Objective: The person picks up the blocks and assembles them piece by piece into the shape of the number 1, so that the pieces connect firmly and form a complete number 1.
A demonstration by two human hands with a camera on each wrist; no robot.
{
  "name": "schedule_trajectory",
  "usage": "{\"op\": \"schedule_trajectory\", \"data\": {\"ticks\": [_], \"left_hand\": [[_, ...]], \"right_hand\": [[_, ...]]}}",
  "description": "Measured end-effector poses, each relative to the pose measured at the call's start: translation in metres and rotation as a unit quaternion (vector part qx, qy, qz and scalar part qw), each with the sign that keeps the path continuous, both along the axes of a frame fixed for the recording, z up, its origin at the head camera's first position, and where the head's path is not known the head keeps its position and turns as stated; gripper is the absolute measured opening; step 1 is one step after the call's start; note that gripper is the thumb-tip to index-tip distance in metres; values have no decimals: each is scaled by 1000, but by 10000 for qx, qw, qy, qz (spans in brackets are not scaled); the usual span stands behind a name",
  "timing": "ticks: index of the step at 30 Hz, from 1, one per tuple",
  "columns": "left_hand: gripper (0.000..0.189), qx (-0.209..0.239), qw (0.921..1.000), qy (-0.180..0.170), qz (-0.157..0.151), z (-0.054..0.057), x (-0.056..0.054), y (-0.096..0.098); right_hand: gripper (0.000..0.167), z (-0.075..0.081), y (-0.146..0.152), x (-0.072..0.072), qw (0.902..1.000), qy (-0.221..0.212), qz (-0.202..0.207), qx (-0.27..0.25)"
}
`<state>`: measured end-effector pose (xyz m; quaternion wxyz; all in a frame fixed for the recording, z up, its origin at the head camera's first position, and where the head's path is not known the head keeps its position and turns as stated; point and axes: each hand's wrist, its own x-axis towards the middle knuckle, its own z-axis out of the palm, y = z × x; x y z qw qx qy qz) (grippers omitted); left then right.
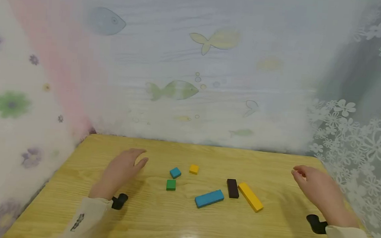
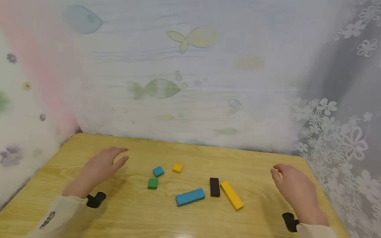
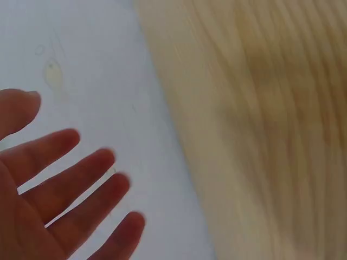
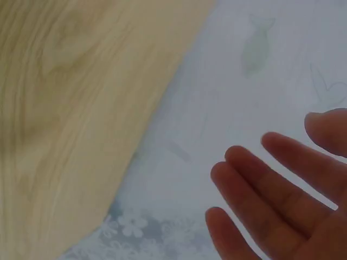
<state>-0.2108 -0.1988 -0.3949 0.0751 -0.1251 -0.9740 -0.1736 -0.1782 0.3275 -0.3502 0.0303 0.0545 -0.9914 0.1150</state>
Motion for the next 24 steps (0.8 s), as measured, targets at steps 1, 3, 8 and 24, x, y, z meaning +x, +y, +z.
{"op": "schedule_trajectory", "data": {"ticks": [1,3,8,24], "left_hand": [[64,136,9998,-123,-46,-3,2,7],[60,444,9983,-369,-85,-8,6,22],[49,1122,9894,-827,-416,-19,18,62],[53,1931,9549,-1821,-1328,-52,37,162]], "right_hand": [[64,-2,-4,1,9999,104,-26,-94],[59,-9,-13,2,9992,284,-30,-296],[54,-27,-40,1,9946,416,23,-955],[53,-71,-92,-12,9429,-373,-259,-3299]]}}
